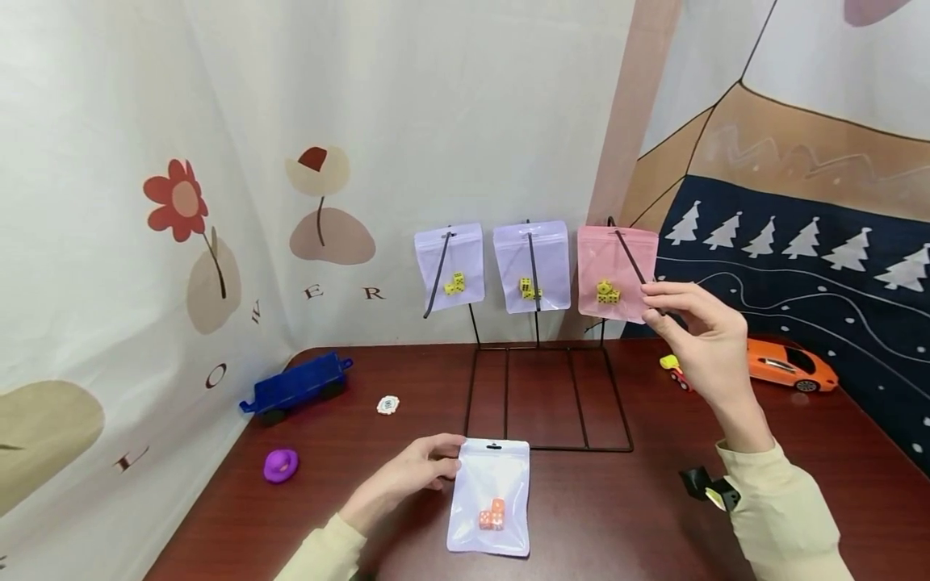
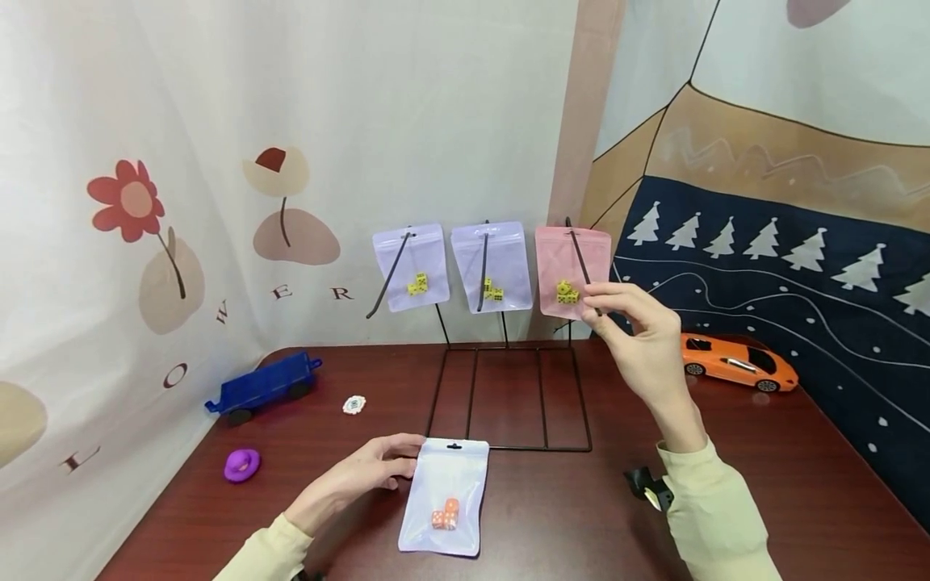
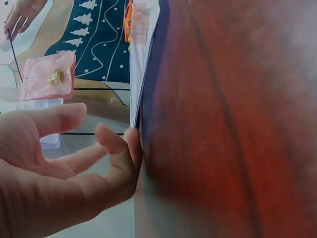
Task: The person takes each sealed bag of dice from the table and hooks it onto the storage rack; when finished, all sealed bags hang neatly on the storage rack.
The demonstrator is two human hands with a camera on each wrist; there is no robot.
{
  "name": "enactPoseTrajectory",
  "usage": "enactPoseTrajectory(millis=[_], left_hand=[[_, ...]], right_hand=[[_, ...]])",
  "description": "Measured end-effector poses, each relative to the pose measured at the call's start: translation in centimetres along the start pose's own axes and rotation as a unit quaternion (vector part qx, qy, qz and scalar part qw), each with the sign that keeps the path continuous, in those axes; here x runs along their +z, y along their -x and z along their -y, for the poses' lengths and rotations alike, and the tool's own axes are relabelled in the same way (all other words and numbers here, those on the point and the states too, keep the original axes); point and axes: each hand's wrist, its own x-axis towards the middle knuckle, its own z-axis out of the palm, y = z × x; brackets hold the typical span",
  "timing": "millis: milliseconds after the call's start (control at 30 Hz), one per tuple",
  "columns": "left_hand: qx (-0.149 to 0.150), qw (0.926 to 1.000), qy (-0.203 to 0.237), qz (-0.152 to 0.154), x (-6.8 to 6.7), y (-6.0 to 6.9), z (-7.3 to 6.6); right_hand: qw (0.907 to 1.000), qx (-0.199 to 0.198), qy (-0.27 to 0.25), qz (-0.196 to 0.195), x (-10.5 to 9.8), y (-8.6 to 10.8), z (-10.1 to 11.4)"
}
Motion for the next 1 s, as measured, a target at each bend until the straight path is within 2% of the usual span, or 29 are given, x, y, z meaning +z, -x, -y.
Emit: enactPoseTrajectory(millis=[100, 300, 467, 600, 833, 1000], left_hand=[[-0.009, 0.9998, 0.013, 0.007, -0.1, -0.6, -0.1], [-0.028, 0.9981, 0.05, 0.022, -0.4, -1.6, 0.1], [-0.019, 0.9977, 0.06, 0.024, -0.7, -1.5, 0.2], [0.015, 0.9993, 0.035, 0.0, -0.7, -1.0, 0.1], [0.07, 0.9944, 0.058, -0.055, 0.4, -0.5, -0.4], [0.096, 0.9903, 0.015, -0.1, 0.7, -0.3, -1.0]], right_hand=[[1.0, 0.001, -0.01, -0.001, 0.0, 0.0, 0.0], [0.9999, 0.001, 0.015, 0.0, -0.1, 0.1, 0.1], [1.0, -0.004, 0.007, 0.001, -0.1, 0.0, 0.2], [1.0, -0.004, 0.004, 0.002, 0.0, -0.1, 0.2], [1.0, -0.004, 0.008, 0.003, -0.1, -0.1, 0.1], [1.0, -0.003, 0.003, 0.002, -0.1, -0.1, 0.0]])
